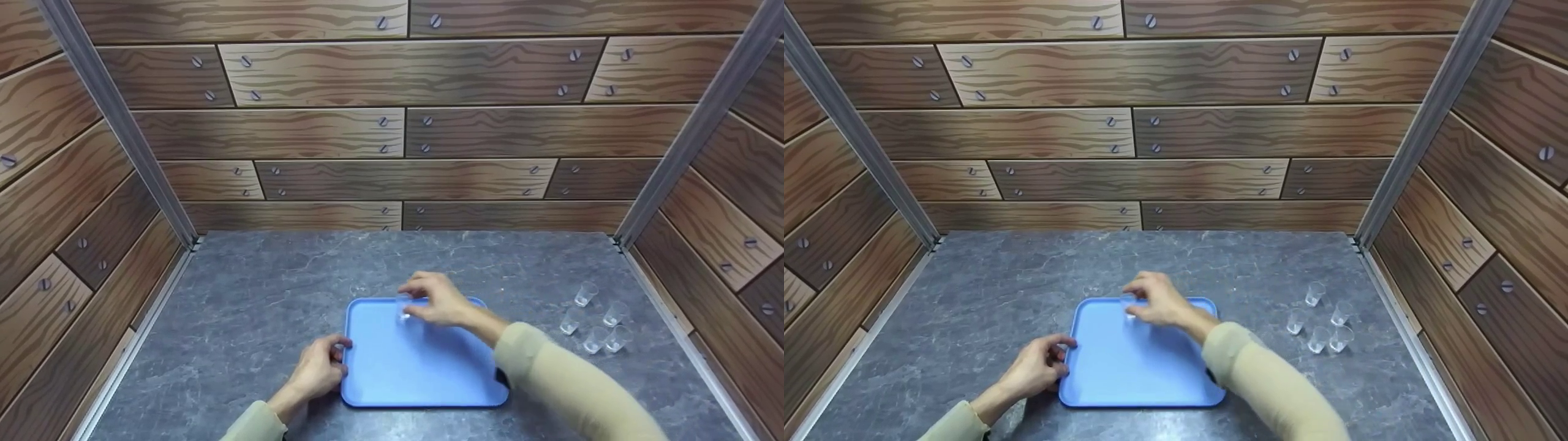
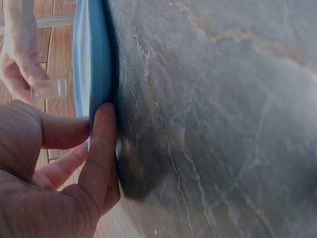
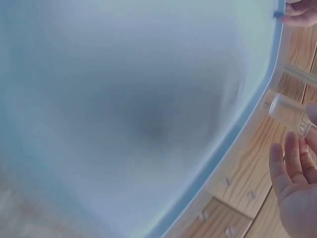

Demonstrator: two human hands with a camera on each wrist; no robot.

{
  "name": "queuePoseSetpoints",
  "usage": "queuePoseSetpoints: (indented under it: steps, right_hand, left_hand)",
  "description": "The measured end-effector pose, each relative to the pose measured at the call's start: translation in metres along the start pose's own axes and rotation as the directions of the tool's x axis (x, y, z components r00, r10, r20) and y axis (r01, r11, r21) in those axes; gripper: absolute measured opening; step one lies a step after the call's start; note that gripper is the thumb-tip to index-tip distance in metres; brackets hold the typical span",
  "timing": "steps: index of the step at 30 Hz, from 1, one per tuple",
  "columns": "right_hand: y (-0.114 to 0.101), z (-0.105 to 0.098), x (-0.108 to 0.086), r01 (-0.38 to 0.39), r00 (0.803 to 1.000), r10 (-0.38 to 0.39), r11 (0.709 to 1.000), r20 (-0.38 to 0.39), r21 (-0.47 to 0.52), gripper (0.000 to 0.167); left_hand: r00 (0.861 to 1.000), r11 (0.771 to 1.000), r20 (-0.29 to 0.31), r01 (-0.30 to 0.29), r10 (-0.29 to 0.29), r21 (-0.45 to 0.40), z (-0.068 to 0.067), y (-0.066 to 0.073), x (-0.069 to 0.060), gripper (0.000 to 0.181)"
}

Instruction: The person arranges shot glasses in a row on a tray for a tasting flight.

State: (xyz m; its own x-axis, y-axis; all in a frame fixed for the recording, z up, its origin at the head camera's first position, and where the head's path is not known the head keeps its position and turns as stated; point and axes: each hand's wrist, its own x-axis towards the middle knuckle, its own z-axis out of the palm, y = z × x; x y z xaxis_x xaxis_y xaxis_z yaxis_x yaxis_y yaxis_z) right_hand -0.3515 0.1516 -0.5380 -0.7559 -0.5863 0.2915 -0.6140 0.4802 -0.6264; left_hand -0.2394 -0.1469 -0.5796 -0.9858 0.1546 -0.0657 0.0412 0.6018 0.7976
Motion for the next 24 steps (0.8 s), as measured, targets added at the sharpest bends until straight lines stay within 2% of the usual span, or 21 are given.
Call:
queuePoseSetpoints:
  steps: [8,15,24]
  right_hand:
    - [-0.012,0.036,0.029,-0.007,1.0,0.007,1.0,0.0,0.004,0.039]
    - [-0.014,0.059,0.042,-0.036,0.999,0.037,0.999,-0.032,0.014,0.04]
    - [-0.016,0.071,0.043,-0.107,0.994,0.108,0.993,-0.005,0.05,0.042]
  left_hand:
    - [1.0,1.0,0.002,-0.01,0.01,-0.015,-0.001,-0.001,0.0,0.048]
    - [1.0,1.0,0.015,-0.001,0.002,-0.015,-0.002,-0.002,0.001,0.048]
    - [0.995,0.99,0.073,0.079,-0.07,-0.116,-0.003,-0.001,0.002,0.047]
